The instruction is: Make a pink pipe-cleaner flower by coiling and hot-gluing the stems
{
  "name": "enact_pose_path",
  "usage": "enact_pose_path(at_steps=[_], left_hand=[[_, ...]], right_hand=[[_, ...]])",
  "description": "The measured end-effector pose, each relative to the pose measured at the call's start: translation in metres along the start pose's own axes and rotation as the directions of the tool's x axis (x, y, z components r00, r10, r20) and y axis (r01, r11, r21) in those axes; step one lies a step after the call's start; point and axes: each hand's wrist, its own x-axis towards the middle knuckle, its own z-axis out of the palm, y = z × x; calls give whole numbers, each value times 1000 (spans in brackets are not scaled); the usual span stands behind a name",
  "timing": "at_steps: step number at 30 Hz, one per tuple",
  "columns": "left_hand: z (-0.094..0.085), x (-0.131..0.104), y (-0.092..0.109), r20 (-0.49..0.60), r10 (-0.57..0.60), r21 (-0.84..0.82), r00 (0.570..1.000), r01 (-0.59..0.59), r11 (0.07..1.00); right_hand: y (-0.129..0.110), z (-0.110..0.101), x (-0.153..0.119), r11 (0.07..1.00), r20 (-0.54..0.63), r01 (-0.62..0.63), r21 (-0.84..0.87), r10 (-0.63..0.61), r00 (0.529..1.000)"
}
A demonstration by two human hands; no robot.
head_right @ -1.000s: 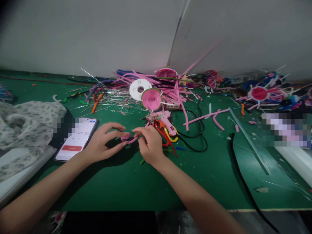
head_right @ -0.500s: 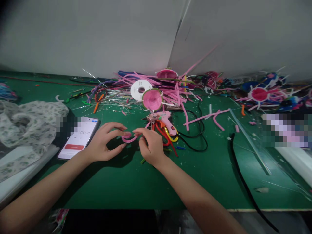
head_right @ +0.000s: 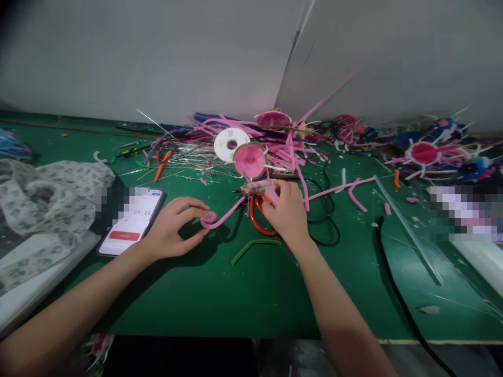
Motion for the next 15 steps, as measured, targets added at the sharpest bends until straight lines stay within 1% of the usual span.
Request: enact_pose_path(at_steps=[2, 5, 7, 11, 13, 15], left_hand=[[0, 0, 0, -4, 1, -9, 1000, -1, 1000], [0, 0, 1, 5, -9, -30, 1000, 9, 1000], [0, 0, 1, 9, -13, -37, 1000, 13, 999], [-1, 0, 2, 4, -10, -39, 1000, 10, 999], [-2, 0, 3, 8, -4, -40, 1000, 4, 999], [-3, 1, 3, 11, 1, -29, 1000, 0, 1000]], right_hand=[[0, 0, -3, 1000, 43, 4, -23, -3, 999], [0, -3, -5, 998, 126, -42, -40, 47, 991], [1, -4, -7, 998, 160, -43, -38, 48, 986], [-2, -4, -8, 998, 157, 52, -37, -46, 987], [-5, -4, -9, 998, 132, 30, -61, -21, 991], [-9, -4, -8, 996, 94, -51, -67, 57, 994]])
